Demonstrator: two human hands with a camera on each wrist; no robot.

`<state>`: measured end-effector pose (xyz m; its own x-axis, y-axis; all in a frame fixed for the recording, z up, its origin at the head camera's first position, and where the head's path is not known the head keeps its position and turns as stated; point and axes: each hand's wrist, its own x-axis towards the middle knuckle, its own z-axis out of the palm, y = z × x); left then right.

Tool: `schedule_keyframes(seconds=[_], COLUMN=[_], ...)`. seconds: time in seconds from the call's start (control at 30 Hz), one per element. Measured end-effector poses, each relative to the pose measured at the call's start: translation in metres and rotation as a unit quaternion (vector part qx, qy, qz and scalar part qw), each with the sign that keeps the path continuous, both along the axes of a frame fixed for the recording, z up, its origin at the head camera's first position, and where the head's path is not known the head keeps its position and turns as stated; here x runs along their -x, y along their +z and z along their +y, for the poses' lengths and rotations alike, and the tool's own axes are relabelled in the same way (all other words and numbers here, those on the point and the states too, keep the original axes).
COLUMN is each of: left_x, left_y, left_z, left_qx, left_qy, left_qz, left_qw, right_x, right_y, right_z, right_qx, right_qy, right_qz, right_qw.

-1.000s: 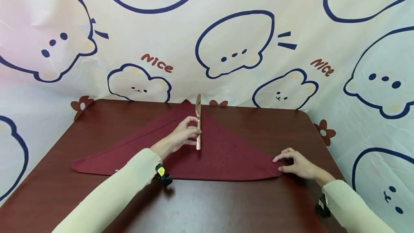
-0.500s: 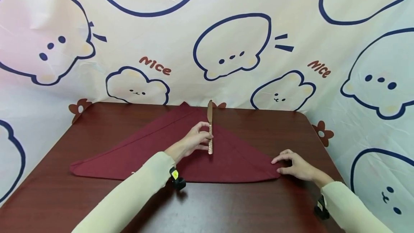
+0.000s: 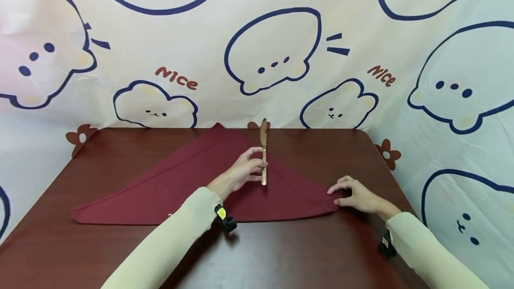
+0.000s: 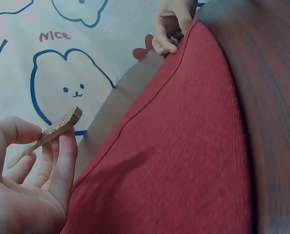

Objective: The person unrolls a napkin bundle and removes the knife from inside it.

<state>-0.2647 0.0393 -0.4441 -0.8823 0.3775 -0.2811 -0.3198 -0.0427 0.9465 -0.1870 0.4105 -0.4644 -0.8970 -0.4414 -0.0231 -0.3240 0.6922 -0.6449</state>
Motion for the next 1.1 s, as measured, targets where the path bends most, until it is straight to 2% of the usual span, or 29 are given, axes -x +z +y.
schedule_keyframes(seconds=[0.43, 0.8, 1.1], left_x=[0.0, 0.006, 0.013], left_y=[0.003, -0.002, -0.006], left_z=[0.032, 0.057, 0.078], left_qx=[-0.025, -0.061, -0.074], left_qy=[-0.028, -0.017, -0.024], left_qz=[-0.013, -0.036, -0.054], left_qw=[0.9992, 0.9973, 0.9955], right_x=[0.003, 0.004, 0.005], right_y=[-0.002, -0.002, -0.003], right_z=[-0.001, -0.001, -0.002], right_qx=[-0.001, 0.006, 0.003], right_qy=[-0.008, -0.004, -0.002], right_qz=[-0.009, -0.01, -0.006], right_qw=[1.0, 1.0, 1.0])
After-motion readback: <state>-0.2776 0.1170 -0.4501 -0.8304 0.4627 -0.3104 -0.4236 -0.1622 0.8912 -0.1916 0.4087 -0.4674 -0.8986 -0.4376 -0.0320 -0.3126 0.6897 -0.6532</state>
